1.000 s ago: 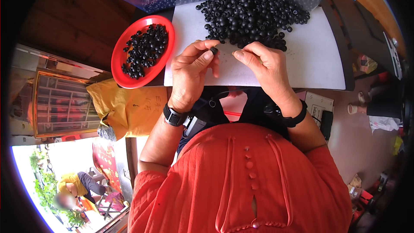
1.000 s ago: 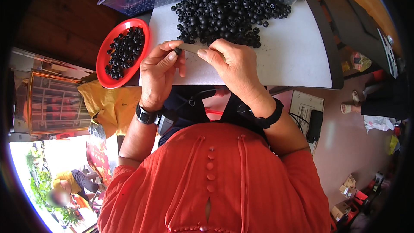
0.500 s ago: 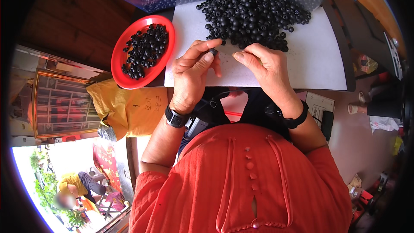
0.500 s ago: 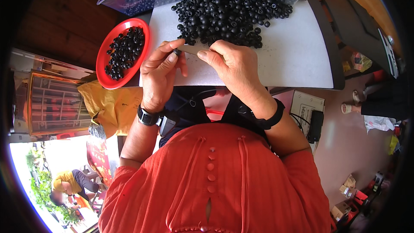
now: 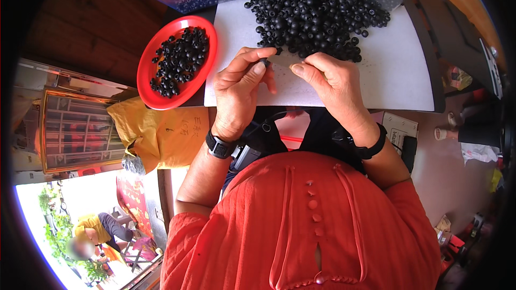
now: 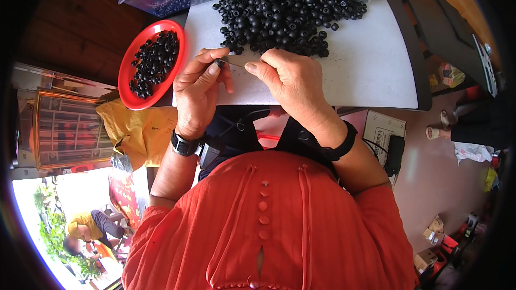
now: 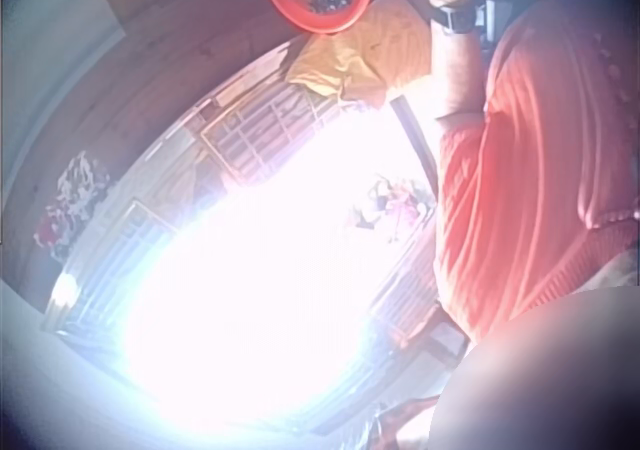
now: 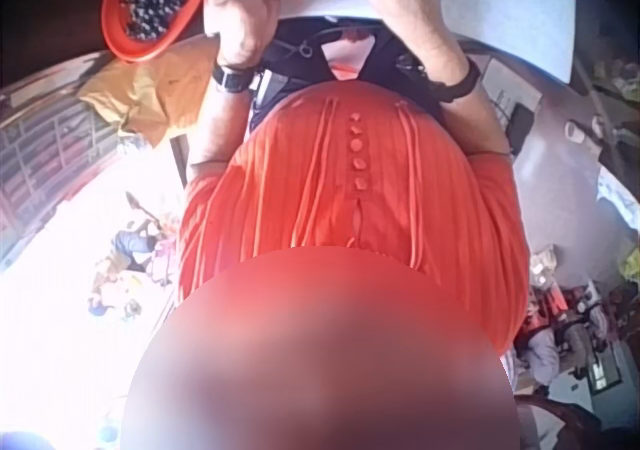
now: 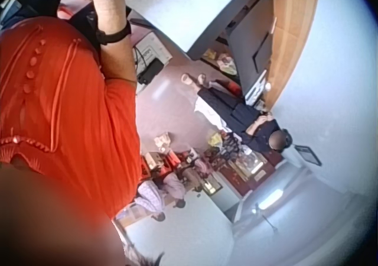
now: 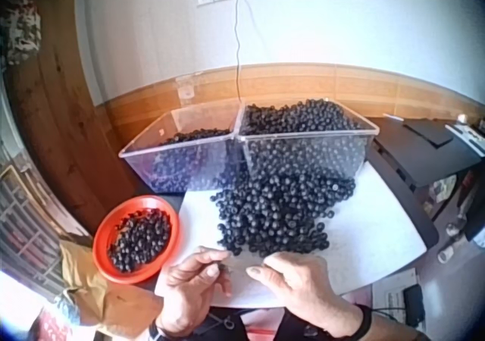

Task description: Sorting black berries and using a small knife to trim stems or ends on a cutting board.

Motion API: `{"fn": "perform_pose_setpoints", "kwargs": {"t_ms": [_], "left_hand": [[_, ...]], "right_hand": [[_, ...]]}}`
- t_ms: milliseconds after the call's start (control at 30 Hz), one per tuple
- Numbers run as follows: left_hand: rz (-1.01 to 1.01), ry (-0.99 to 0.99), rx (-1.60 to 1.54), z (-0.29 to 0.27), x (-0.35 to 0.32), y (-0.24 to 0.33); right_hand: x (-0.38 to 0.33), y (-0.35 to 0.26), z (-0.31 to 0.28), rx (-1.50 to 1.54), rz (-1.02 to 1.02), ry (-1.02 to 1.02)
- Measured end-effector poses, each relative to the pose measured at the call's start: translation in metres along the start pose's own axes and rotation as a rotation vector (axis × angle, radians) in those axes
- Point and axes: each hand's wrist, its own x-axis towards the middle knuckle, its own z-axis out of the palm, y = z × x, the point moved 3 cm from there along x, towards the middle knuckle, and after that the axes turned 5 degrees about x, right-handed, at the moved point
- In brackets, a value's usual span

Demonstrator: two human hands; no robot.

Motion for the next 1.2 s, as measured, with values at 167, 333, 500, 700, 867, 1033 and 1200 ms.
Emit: {"fn": "perform_pose_setpoints", "kwargs": {"t_ms": [167, 333, 500, 700, 867, 1033, 1200], "left_hand": [[-0.025, -0.006, 0.006, -0.003, 0.0, -0.003], [-0.021, 0.003, 0.002, 0.001, 0.0, -0.001], [-0.016, -0.01, 0.03, 0.001, 0.001, -0.001], [0.038, -0.011, 0.045, -0.001, -0.001, -0.002], [0.021, 0.011, 0.087, 0.001, -0.003, -0.002], [0.027, 0.025, 0.121, 0.002, -0.007, 0.009], [0.133, 0.296, 0.481, -0.04, -0.003, 0.053]], "right_hand": [[-0.002, 0.001, 0.002, -0.059, -0.064, 0.008], [-0.002, -0.001, 0.002, -0.087, -0.108, 0.0], [-0.005, -0.001, -0.001, 0.066, -0.036, 0.048], [-0.002, -0.004, -0.002, 0.068, 0.046, 0.022], [-0.004, -0.005, 0.001, 0.008, -0.068, 0.008], [-0.009, -0.005, -0.008, 0.137, 0.016, 0.031], [-0.009, -0.001, -0.015, 0.251, 0.011, 0.122]]}}
